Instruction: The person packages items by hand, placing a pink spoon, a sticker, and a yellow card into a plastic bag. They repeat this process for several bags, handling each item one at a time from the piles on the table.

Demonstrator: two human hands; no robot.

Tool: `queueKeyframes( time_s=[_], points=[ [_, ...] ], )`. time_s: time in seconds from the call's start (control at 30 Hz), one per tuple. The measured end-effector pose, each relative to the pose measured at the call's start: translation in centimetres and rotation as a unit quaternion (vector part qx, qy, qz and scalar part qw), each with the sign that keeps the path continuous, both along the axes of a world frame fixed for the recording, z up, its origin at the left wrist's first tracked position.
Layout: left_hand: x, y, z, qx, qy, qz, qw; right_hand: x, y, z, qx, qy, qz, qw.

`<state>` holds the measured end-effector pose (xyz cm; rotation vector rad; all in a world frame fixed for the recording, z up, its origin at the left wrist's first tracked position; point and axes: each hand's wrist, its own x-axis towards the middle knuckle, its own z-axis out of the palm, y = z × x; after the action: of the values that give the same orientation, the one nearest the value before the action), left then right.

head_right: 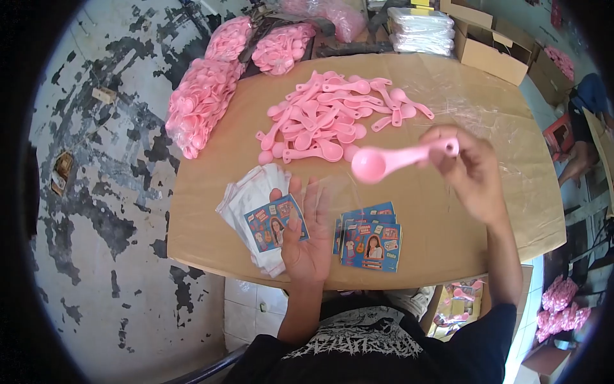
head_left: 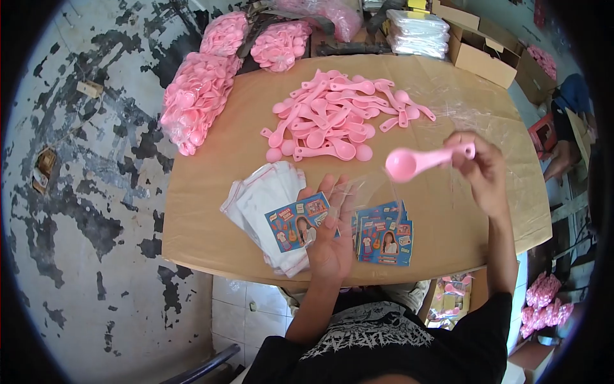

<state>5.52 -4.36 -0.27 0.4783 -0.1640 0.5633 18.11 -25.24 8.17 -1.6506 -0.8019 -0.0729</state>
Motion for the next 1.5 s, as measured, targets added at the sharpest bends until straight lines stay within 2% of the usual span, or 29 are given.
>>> queueKeyframes(
  time_s=[0.1, 0.2, 0.3, 0.37, 0.43, 0.5, 0.57, 0.6, 0.63, 0.67, 0.7, 0.8, 0.83, 0.9, 0.93, 1.0, 1.07, 1.1, 1.13, 1.2, 1.27, 1.3, 1.4, 1.5],
  points=[
    [0.1, 0.1, -0.4, -0.022, 0.004, -0.021, 1.0, -1.7, 0.4, 0.5, -0.06, 0.03, 0.052, 0.996],
    [0.2, -0.7, -0.1, 0.015, -0.01, -0.052, 0.998, -2.8, 2.6, 0.8, -0.089, -0.018, 0.097, 0.991],
    [0.1, -1.8, 0.4, -0.061, 0.039, -0.093, 0.993, -4.1, 5.1, 2.1, -0.12, -0.072, 0.162, 0.977],
    [0.1, -2.2, 1.1, -0.09, 0.044, -0.106, 0.989, -4.4, 6.1, 3.3, -0.165, -0.138, 0.152, 0.965],
    [0.1, -2.4, 1.2, -0.123, 0.027, -0.135, 0.983, -4.4, 5.9, 5.2, -0.166, -0.129, 0.131, 0.969],
    [0.3, -2.2, 0.6, -0.158, -0.019, -0.18, 0.971, -3.8, 5.2, 8.0, -0.122, -0.053, 0.101, 0.986],
    [0.1, -1.2, 0.1, 0.025, 0.014, -0.082, 0.996, -2.8, 5.3, 9.6, -0.008, -0.192, 0.004, 0.981],
    [0.0, -0.7, 0.1, 0.115, 0.032, -0.032, 0.992, -2.6, 5.4, 9.8, -0.029, -0.214, -0.007, 0.976],
    [-0.2, -0.5, 0.9, 0.274, 0.065, 0.084, 0.956, -2.5, 5.4, 9.9, -0.049, -0.236, -0.018, 0.97],
    [-0.3, -0.3, 2.4, 0.423, 0.096, 0.195, 0.88, -2.6, 5.8, 9.6, -0.146, -0.211, 0.01, 0.966],
    [-0.5, -0.4, 3.5, 0.556, 0.119, 0.297, 0.767, -2.7, 6.1, 9.2, -0.24, -0.185, 0.037, 0.952],
    [-0.6, -1.2, 4.5, 0.644, 0.191, 0.174, 0.72, -2.7, 7.5, 6.5, -0.191, -0.183, 0.131, 0.955],
    [-0.4, -0.9, 3.9, 0.619, 0.195, 0.112, 0.752, -2.6, 7.2, 7.1, -0.234, -0.143, 0.149, 0.95],
    [0.1, 0.4, 2.1, 0.565, 0.195, -0.01, 0.802, -1.4, 7.4, 6.1, -0.085, -0.15, 0.08, 0.982],
    [-0.2, 0.4, 2.3, 0.5, 0.176, -0.054, 0.846, -0.9, 7.5, 5.6, -0.009, -0.151, 0.044, 0.988],
    [-1.3, -0.3, 3.0, 0.354, 0.14, -0.149, 0.912, -0.5, 7.2, 5.0, -0.063, -0.048, 0.124, 0.989],
    [-2.6, 0.4, 3.3, 0.408, 0.15, -0.195, 0.879, -0.5, 6.7, 3.9, -0.122, 0.066, 0.204, 0.969],
    [-3.0, 0.9, 3.1, 0.43, 0.149, -0.215, 0.864, -0.5, 6.9, 2.6, -0.072, 0.079, 0.21, 0.972],
    [-3.0, 1.2, 3.0, 0.457, 0.144, -0.233, 0.846, -0.3, 6.7, 2.7, -0.094, 0.082, 0.216, 0.968],
    [-3.3, 0.5, 3.7, 0.418, 0.182, -0.178, 0.872, -0.4, 6.4, 2.9, -0.139, 0.095, 0.23, 0.959],
    [-2.4, 0.2, 4.9, 0.384, 0.233, -0.091, 0.889, -0.5, 6.3, 2.9, -0.157, 0.072, 0.224, 0.959],
    [-1.5, -0.3, 5.0, 0.307, 0.207, -0.089, 0.925, -0.7, 6.4, 2.9, -0.167, 0.06, 0.223, 0.959],
    [-0.7, -0.1, 4.5, 0.379, 0.22, 0.0, 0.899, -0.9, 7.0, 2.4, -0.131, -0.213, 0.106, 0.963],
    [-0.7, -0.6, 5.3, 0.446, 0.224, 0.044, 0.866, -0.5, 6.7, 2.6, -0.149, -0.389, 0.049, 0.908]
  ],
)
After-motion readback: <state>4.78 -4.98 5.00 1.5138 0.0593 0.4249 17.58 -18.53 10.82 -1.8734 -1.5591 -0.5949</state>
